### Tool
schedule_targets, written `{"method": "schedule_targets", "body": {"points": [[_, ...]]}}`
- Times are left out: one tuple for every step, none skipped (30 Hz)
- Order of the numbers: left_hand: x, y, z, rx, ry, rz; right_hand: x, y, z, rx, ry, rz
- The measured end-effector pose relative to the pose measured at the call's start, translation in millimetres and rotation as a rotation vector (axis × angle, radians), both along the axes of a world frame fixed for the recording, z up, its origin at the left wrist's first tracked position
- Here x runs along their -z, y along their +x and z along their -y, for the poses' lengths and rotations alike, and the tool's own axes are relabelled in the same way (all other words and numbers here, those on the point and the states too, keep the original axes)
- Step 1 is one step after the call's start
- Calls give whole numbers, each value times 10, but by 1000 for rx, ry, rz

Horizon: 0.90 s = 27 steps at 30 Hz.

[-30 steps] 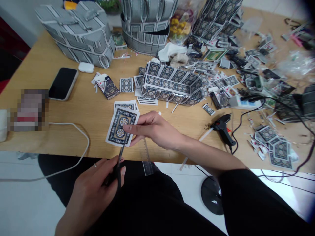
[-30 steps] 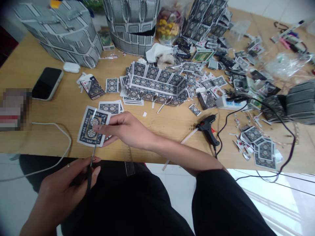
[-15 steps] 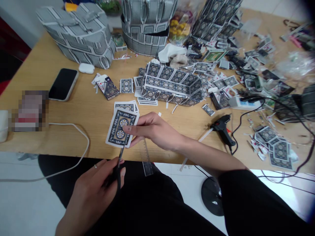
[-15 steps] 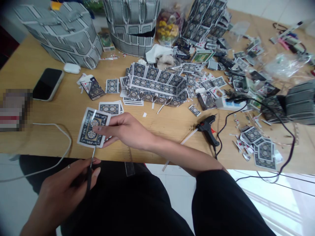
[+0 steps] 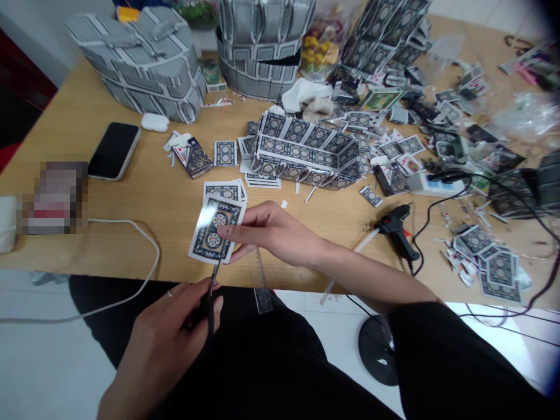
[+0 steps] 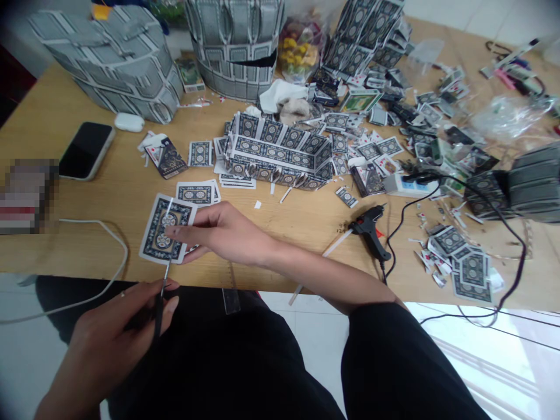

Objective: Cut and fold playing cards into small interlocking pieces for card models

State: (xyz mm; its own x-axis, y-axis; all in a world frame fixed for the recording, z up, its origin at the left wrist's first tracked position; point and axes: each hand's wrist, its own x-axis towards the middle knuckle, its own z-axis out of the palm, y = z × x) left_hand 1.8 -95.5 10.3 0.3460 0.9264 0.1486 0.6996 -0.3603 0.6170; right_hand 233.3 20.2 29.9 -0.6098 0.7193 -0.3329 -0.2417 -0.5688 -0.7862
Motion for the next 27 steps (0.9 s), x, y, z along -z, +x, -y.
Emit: {"method": "schedule_targets", "body": {"points": [[3,0,1,-1,2,0,-8,10,-11,-1,17,1],[4,1,2,-4,1,2,-13,20,-20,4,38,0],[4,1,3,-6,-4,5,-15,29,-29,14,59,-1],[3,2,5,-7,-14,7,-15,37,-35,26,79,-2],[1,2,7,-9,-21,10,-12,44,-39,33,94,-3],[0,1,9,-10,-25,11,-8,48,-41,37,104,-2],[-2,-1,11,-10,-27,10,-5,51,-41,35,108,-2],[-4,-4,12,-8,-26,6,-3,52,-40,32,106,-2],[-6,-7,12,-8,-19,2,-4,52,-39,28,103,-3],[-10,-9,12,-7,-11,-2,-7,51,-38,26,99,-4],[-15,-11,11,-5,-4,-3,-11,49,-37,24,95,-5],[-20,-11,10,-2,-2,-5,-16,47,-37,26,89,-5],[-27,-10,8,-2,-1,-3,-21,45,-37,29,83,-4],[-34,-9,6,-3,-4,-1,-24,43,-37,33,78,-3],[-42,-6,3,-2,-10,-1,-24,41,-37,36,70,-1],[-48,-3,0,-3,-15,-2,-21,40,-36,37,63,0],[-55,0,-5,-4,-20,-3,-16,39,-35,38,56,-2],[-61,3,-11,-1,-22,-5,-8,39,-34,37,52,-6],[-66,7,-19,2,-23,-7,1,39,-32,37,48,-10],[-72,10,-27,7,-19,-9,10,38,-30,37,45,-14],[-77,14,-35,11,-14,-9,18,38,-28,38,44,-18],[-82,17,-43,14,-7,-9,24,38,-27,37,43,-20],[-86,20,-49,17,-2,-9,27,37,-26,38,42,-21],[-89,21,-54,17,3,-10,28,37,-26,38,41,-21],[-91,21,-56,21,10,-11,27,36,-26,36,40,-20],[-90,20,-54,25,17,-12,24,35,-25,34,40,-19],[-87,16,-50,26,21,-13,22,35,-24,32,39,-17]]}}
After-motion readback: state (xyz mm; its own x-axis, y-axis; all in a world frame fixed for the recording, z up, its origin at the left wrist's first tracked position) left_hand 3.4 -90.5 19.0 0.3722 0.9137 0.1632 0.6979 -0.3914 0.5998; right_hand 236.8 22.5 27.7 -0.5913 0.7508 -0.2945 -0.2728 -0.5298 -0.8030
